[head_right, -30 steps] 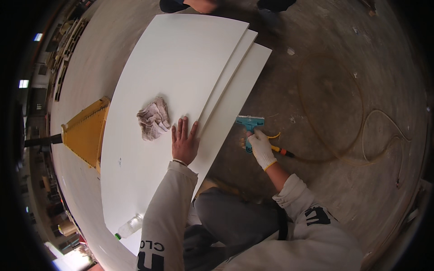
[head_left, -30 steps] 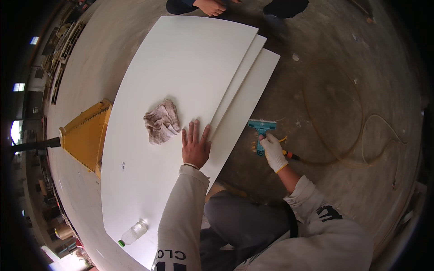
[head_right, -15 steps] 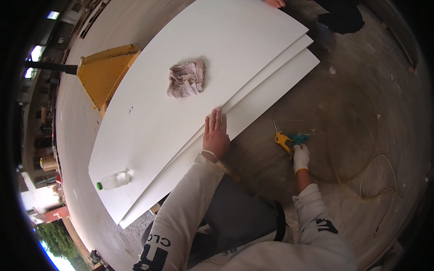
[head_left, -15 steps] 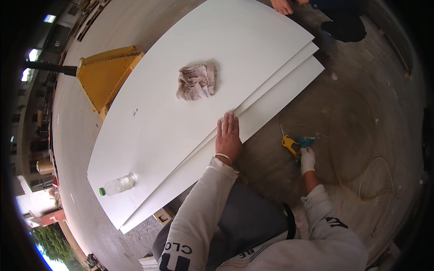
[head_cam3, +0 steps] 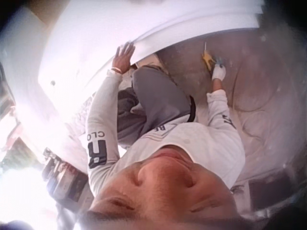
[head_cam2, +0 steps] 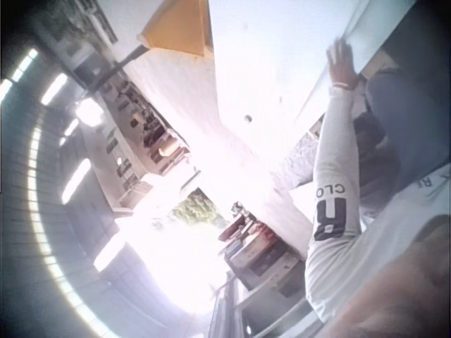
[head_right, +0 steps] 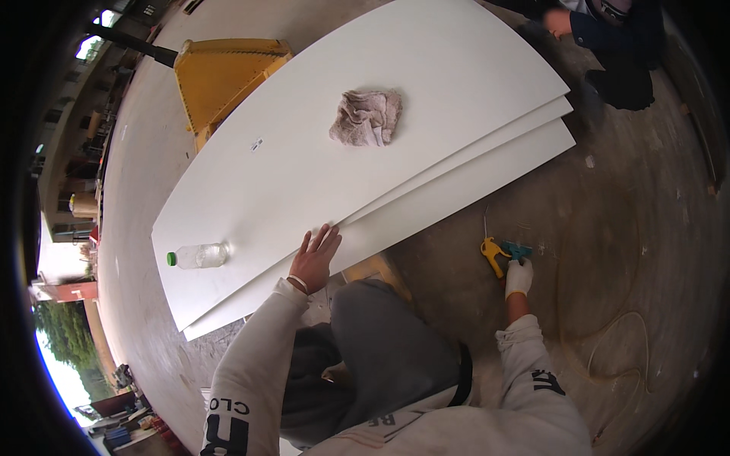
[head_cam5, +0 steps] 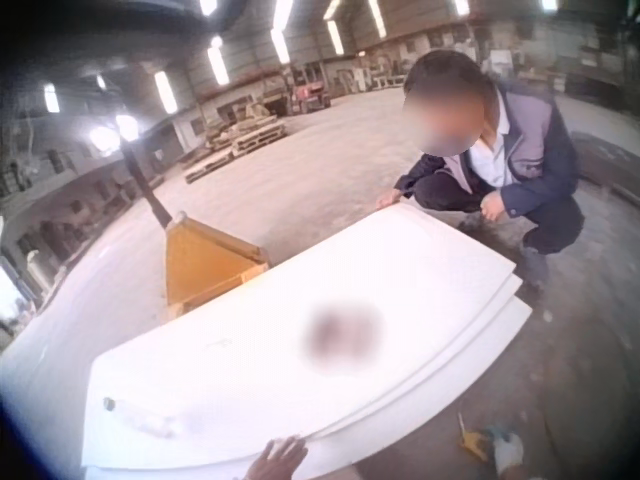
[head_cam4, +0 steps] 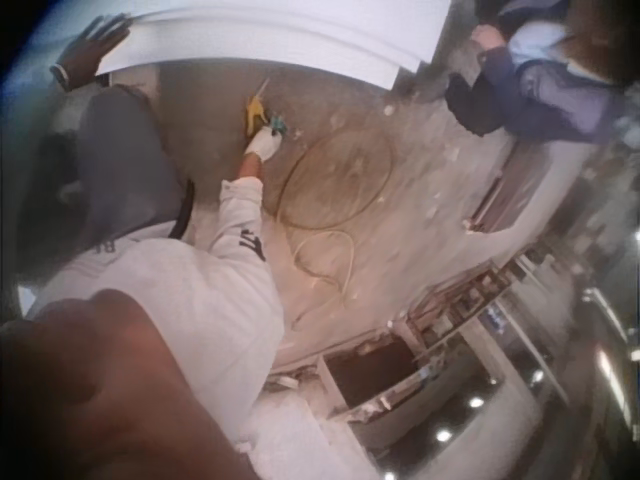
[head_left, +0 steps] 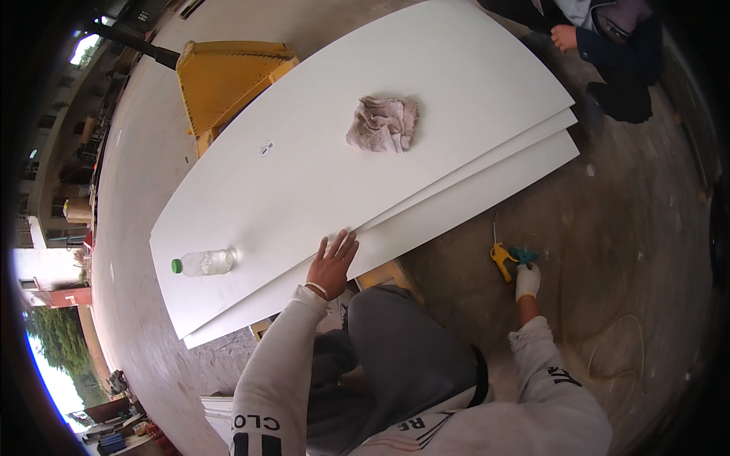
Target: The person sits on the floor and cleans white panels. They use a scraper to remove residue from the edges and then wipe the surfaces with a cloth and liquid from a bottle.
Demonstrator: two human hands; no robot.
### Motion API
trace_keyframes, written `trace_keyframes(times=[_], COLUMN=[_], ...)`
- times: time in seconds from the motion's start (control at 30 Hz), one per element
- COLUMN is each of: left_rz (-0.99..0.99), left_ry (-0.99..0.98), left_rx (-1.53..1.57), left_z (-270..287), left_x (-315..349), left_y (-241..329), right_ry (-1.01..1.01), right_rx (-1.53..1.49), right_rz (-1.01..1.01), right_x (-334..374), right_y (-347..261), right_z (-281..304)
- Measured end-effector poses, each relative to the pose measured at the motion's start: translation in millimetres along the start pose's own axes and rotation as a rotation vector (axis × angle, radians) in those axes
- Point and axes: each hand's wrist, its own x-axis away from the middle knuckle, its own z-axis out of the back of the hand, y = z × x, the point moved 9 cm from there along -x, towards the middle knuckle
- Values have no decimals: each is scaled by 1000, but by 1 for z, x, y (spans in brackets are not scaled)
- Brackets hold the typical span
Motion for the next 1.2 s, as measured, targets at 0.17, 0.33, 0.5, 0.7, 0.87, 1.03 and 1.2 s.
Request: trace_keyframes(times=[0.17,0.33,0.5,0.7,0.87,1.03,1.2], left_rz=[101,271,226,138,313,535,705], left_ry=[146,137,30,-265,469,462,486], left_rx=[82,159,172,492,655,361,312], left_z=[-9,-13,-8,22,62,52,62], left_x=[14,-2,0,-26,-77,-139,-209], left_y=[5,22,17,-36,-147,-297,-447], right_ry=[11,-20,0,144,-87,102,340], right_rx=[47,3,84,-67,-220,-258,262], right_rz=[57,-36,18,501,699,426,356], right_x=[-3,-16,14,78,137,110,99], right_y=[-8,-1,-32,-145,-248,-208,-118], right_z=[-6,0,4,-24,-87,-86,-22])
